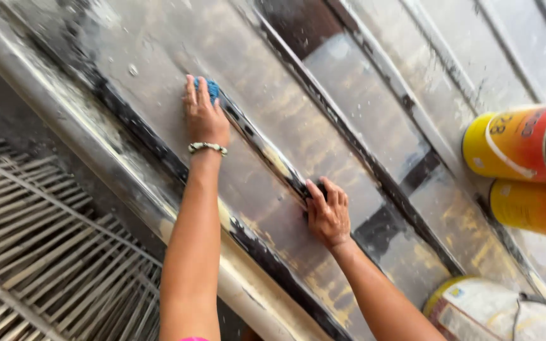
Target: Sanding a car panel with water and a sanding sponge to prepare for painting.
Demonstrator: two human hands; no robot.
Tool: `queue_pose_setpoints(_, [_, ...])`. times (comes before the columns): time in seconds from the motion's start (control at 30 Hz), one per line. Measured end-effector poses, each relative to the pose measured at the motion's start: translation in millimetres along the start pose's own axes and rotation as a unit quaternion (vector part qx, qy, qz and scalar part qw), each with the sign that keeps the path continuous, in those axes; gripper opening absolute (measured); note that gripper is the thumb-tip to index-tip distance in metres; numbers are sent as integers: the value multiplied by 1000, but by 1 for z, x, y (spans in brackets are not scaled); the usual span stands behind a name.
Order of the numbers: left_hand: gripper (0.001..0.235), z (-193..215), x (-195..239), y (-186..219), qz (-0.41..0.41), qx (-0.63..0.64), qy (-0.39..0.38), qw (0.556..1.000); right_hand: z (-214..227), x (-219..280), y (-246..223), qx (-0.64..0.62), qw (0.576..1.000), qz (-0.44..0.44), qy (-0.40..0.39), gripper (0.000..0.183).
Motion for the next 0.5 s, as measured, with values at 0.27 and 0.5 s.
queue_pose_setpoints(0.27, [58,-3,181,145,-201,246,-76,945,-28,17,31,-23,999,29,32,40])
queue_pose_setpoints(0.5, [56,-26,201,132,-105,286,-32,952,-13,10,23,-57,997,-29,36,44])
Point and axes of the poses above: each hand's wrist, its own x-axis away from the middle knuckle, its own z-axis out of the back of the hand, y = z × x, the point moved 4 cm from there along -x, towards the middle knuckle, and after that the axes turned 1 degree about y, right-handed, at the moved point
